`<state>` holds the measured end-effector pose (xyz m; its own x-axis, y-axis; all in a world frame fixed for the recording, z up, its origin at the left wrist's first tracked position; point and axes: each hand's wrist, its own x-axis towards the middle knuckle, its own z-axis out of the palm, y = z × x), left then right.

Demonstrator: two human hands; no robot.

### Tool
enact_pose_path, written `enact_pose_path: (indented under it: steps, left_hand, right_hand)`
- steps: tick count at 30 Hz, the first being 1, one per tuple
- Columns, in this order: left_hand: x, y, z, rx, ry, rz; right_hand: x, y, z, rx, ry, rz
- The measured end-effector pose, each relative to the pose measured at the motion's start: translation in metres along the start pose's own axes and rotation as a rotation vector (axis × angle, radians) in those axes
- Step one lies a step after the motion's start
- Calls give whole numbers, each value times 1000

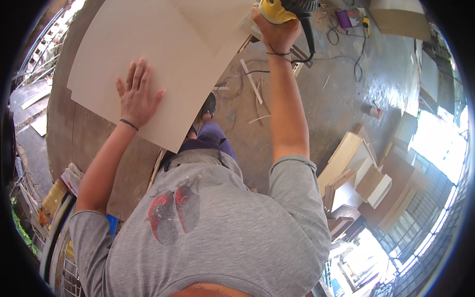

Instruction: The person uses a power trimmer to finish the edges of wooden boards on a workbench, handling the boards one at a time.

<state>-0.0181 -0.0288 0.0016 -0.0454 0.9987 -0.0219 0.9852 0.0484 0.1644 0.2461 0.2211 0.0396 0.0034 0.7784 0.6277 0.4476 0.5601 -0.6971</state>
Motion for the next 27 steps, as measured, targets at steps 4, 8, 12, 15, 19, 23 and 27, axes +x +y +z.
enact_pose_path:
  steps: [4,8,12,15,19,23,27]
  left_hand:
    - [-2,-1,-2,-6,-4,-6]
    - [-1,-1,-3,-20,7,10]
    - [-2,-1,-2,-31,24,17]
    - [-3,-3,-1,-40,42,27]
    - [1,-1,-4,-37,37,32]
    - [-1,-3,4,-89,64,81]
    - [8,61,-2,-214,31,263]
  right_hand:
    - [22,38,4,131,-43,124]
    - [47,65,2,-16,-48,65]
    - [63,86,13,157,41,112]
    - [73,90,9,66,-48,201]
    - [88,116,11,24,4,233]
    - [102,113,-6,7,-62,292]
    - [88,95,-42,23,29,194]
